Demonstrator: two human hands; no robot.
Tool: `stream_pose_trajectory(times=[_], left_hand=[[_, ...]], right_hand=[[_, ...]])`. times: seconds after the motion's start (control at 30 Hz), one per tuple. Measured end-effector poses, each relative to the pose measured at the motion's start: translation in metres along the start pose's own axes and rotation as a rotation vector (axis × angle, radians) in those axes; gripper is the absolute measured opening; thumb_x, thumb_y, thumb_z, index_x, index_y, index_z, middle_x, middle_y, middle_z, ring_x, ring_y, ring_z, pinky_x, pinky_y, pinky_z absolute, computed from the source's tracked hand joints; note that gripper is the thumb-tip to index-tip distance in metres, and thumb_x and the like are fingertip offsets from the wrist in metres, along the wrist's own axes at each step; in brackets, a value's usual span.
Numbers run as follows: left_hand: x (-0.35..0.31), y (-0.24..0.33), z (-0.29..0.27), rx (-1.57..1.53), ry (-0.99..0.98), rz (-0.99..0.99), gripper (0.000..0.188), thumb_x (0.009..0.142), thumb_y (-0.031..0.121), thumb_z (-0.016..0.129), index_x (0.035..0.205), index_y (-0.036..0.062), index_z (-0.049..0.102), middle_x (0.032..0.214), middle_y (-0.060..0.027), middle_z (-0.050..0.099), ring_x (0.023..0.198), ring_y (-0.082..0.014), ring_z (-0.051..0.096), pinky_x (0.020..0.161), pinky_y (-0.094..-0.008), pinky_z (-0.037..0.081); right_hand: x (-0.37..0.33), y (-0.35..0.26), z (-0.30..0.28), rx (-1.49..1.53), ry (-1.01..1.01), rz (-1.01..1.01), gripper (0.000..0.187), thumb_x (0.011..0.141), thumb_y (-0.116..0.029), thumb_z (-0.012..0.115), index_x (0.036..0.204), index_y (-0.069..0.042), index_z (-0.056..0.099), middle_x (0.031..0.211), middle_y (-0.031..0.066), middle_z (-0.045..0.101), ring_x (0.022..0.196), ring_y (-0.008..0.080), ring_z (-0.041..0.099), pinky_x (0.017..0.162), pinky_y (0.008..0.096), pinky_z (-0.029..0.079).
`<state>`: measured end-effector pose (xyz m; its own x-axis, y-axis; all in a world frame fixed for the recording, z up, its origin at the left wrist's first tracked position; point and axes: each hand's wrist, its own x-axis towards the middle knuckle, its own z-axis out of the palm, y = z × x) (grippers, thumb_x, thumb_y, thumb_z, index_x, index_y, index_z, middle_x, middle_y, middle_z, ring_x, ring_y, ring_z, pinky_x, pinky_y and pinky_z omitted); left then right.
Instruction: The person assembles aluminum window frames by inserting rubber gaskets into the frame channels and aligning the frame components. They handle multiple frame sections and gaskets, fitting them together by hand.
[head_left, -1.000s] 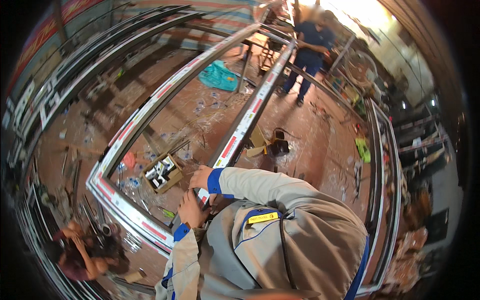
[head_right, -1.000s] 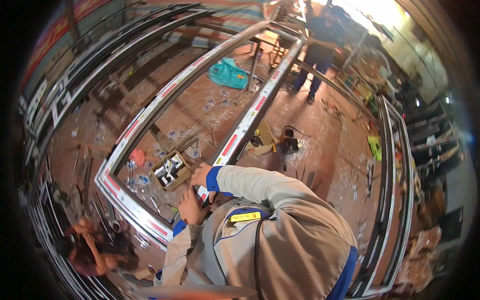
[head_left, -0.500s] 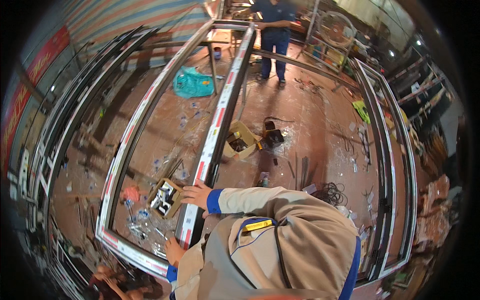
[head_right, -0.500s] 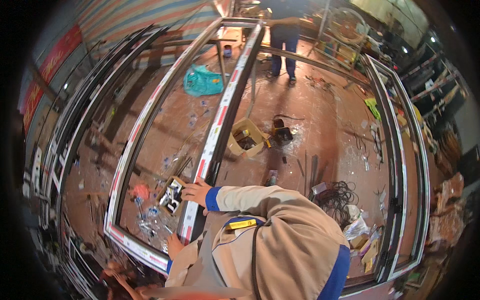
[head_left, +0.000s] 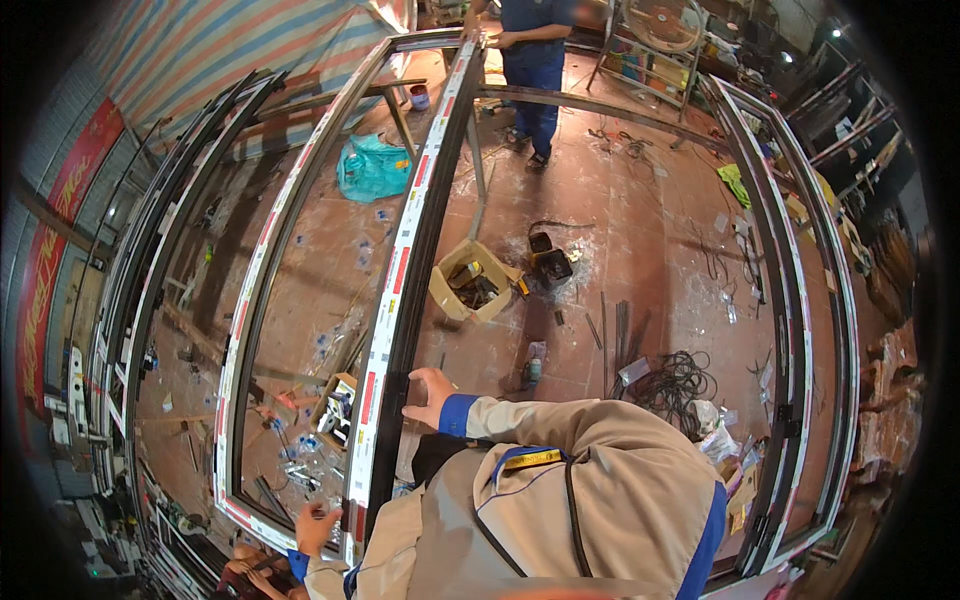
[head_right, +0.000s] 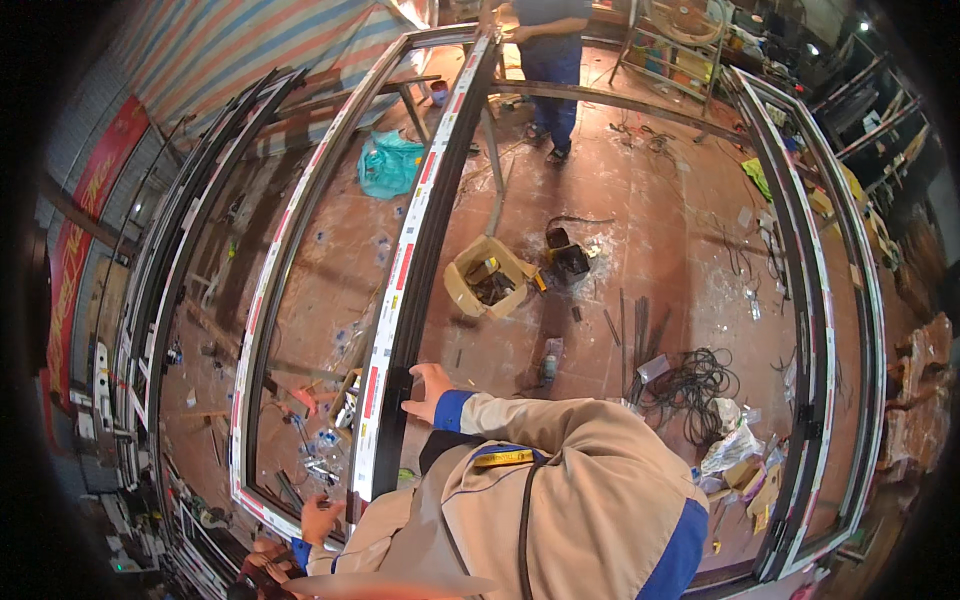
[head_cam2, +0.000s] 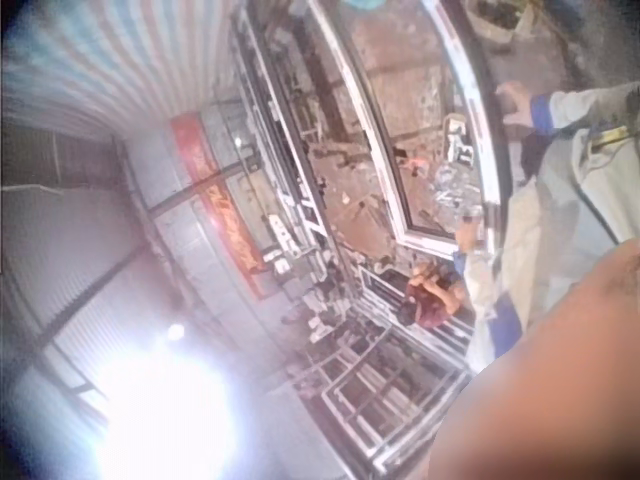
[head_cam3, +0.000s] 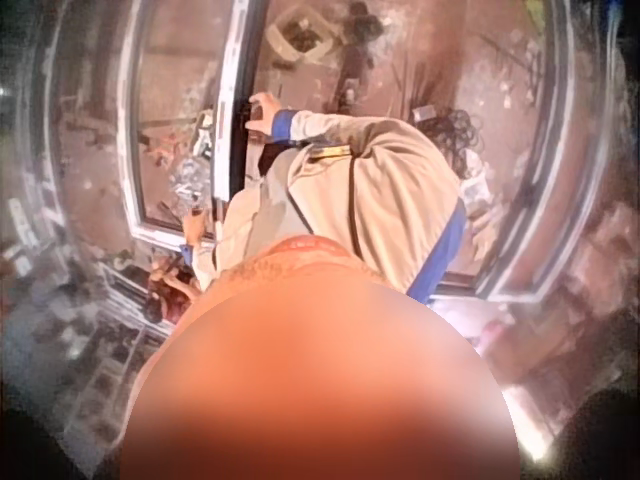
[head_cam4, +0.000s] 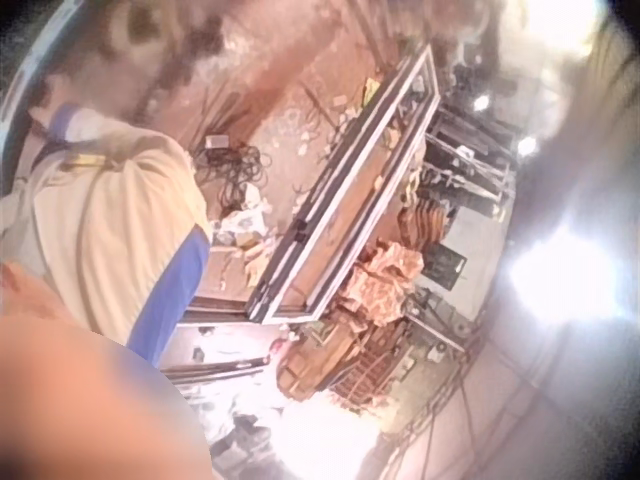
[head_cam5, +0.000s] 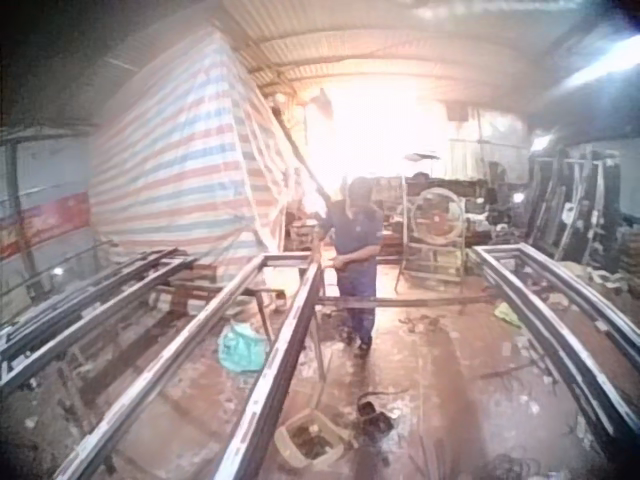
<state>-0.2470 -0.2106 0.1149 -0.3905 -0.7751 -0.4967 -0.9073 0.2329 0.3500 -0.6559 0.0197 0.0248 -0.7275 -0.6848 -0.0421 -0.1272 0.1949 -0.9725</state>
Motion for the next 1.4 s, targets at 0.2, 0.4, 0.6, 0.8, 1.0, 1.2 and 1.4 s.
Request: stream_pose_trajectory(times=[0.2,0.4,0.6,0.8,1.0,1.2,1.4], left_hand=[[0.132,-0.013,-0.056,0.224,0.265,0.104,0.094,0.068,0.042,0.101,0.141,-0.0017,0.063,0.152,-0.028,0.056,0.142,-0.0445,0.052,0.12,-0.0511,0.042],[0.288,0.027,-0.108,0.399,0.634,0.223,0.133,0.061,0.048,0.105,0.167,0.0041,0.037,0.167,-0.0274,0.041,0.158,-0.0485,0.031,0.13,-0.0612,0.032],[0.364,0.049,-0.137,0.458,0.414,-0.127,0.137,0.062,0.045,0.105,0.171,0.0104,0.029,0.172,-0.0206,0.041,0.161,-0.0445,0.031,0.128,-0.0635,0.035],[0.386,0.05,-0.14,0.398,0.323,-0.018,0.126,0.065,0.034,0.103,0.165,0.0003,0.035,0.164,-0.0291,0.047,0.153,-0.046,0.045,0.126,-0.0547,0.041],[0.394,0.049,-0.145,0.34,0.293,0.049,0.121,0.065,0.031,0.103,0.161,-0.0025,0.038,0.162,-0.0328,0.047,0.151,-0.0471,0.048,0.125,-0.0517,0.043],[0.374,0.043,-0.158,0.334,0.363,0.074,0.104,0.067,0.019,0.096,0.155,-0.0051,0.044,0.15,-0.0367,0.057,0.142,-0.0518,0.055,0.121,-0.0511,0.048],[0.334,0.086,-0.177,0.293,0.368,-0.026,0.097,0.071,0.014,0.091,0.155,-0.0034,0.045,0.148,-0.0359,0.06,0.142,-0.0519,0.056,0.12,-0.0521,0.049]], right_hand=[[0.026,-0.001,-0.003,-0.066,-0.099,0.214,0.099,0.084,-0.047,0.091,0.153,0.01,0.048,0.149,0.0345,0.058,0.139,0.0458,0.058,0.12,0.0483,0.045],[0.045,-0.016,-0.017,-0.09,-0.211,0.275,0.122,0.073,-0.053,0.094,0.156,0.018,0.038,0.148,0.0373,0.059,0.141,0.0453,0.058,0.121,0.044,0.046],[0.065,-0.036,-0.027,0.105,-0.264,0.297,0.141,0.072,-0.054,0.097,0.167,0.013,0.017,0.167,0.0354,0.041,0.156,0.0432,0.043,0.13,0.043,0.033],[0.071,-0.006,-0.001,-0.013,-0.269,0.448,0.126,0.078,-0.049,0.097,0.162,0.013,0.026,0.157,0.0342,0.052,0.146,0.0416,0.055,0.122,0.043,0.045],[0.081,-0.027,0.001,-0.15,-0.301,0.5,0.129,0.077,-0.058,0.095,0.155,0.021,0.03,0.151,0.0409,0.053,0.143,0.045,0.057,0.119,0.0416,0.047],[0.103,-0.042,0.016,-0.239,-0.396,0.566,0.127,0.074,-0.062,0.094,0.149,0.022,0.036,0.146,0.0406,0.057,0.139,0.0462,0.06,0.116,0.0434,0.049],[0.107,-0.02,0.008,-0.182,-0.406,0.487,0.14,0.064,-0.069,0.096,0.149,0.026,0.036,0.146,0.0405,0.056,0.137,0.0466,0.06,0.115,0.044,0.049]])
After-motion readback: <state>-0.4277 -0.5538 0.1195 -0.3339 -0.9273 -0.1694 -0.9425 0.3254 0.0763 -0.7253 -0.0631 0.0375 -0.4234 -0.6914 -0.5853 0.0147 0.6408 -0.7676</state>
